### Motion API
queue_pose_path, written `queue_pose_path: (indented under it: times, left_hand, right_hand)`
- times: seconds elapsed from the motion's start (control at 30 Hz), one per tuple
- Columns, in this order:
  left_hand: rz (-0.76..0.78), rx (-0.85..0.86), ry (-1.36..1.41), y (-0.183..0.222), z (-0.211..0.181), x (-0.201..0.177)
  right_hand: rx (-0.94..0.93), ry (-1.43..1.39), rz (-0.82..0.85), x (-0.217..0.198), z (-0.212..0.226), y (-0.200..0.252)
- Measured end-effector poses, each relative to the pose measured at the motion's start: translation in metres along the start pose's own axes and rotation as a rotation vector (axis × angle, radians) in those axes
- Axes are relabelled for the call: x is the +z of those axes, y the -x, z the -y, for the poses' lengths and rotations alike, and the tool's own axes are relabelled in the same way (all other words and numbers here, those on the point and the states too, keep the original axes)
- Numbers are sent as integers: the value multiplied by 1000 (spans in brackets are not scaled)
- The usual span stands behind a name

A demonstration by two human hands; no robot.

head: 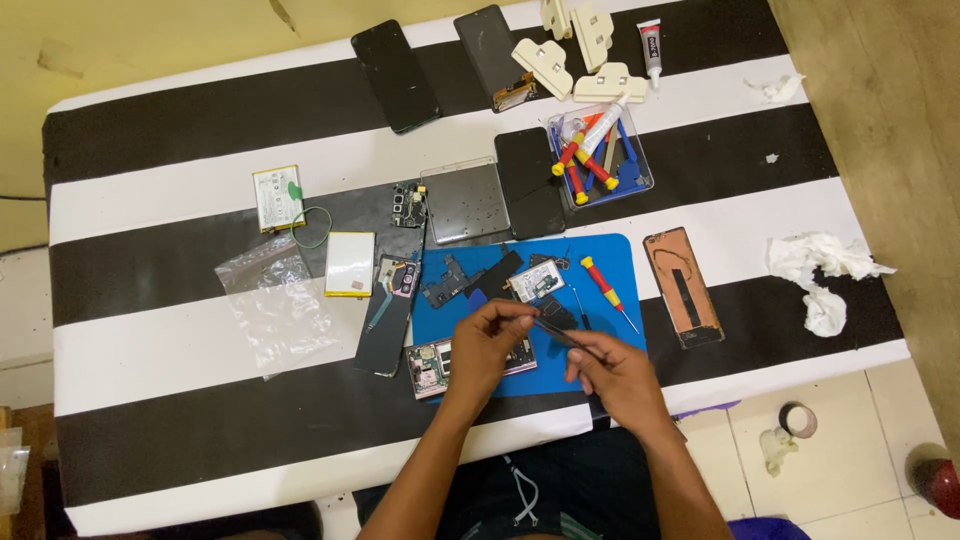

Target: A person is repairing a mobile phone by installing a small internal component and then using a screwdriver to secure parts on the chassis.

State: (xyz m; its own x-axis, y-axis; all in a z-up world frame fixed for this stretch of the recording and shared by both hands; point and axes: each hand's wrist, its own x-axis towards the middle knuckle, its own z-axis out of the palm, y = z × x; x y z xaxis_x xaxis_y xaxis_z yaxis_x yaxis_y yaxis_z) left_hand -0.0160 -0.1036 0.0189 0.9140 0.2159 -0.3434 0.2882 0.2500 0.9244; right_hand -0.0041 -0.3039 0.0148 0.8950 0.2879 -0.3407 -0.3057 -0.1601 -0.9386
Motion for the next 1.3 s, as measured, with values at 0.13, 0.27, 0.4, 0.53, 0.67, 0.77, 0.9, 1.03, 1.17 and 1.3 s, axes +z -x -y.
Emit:
queue_pose_path:
  times: [0.13,0.27,0.4,0.53,0.67,0.77,0.9,1.03,1.17,1.3]
  left_hand:
    - [34,20,-66,7,-12,-11]
    - [-62,140,-275,3,-25,-44]
    - [-124,210,-607,-14,-51,-75]
    - [-46,268,-868,-29,-67,-76]
    - [107,312,-1198,-39,-58,-68]
    - [173,263,-1314,-49,-42,-67]
    - [159,279,-1396,-52,-26,-66]
    - [155,291,-1375,-55,-19,-67]
    - [124,278,-1341,-55,-17,-66]
    - [82,283,-1296,-58,-2,-67]
  right_hand:
    - [-34,-161,-112,-20,-18,0]
    - [-203,-476,-242,-50,-11,-8]
    - [-321,-577,-261,-57,30,-13]
    - [-232,-433,-276,-48,32,-27]
    - [-261,369,-242,-27,27,-41]
    - [-203,800,-127,-5,49,-37]
    - [-153,1102,-27,11,46,-31]
    - [-74,1023,-58,9,37,-39]
    - [27,938,-158,-4,30,-47]
    - [196,741,-287,-17,40,-46]
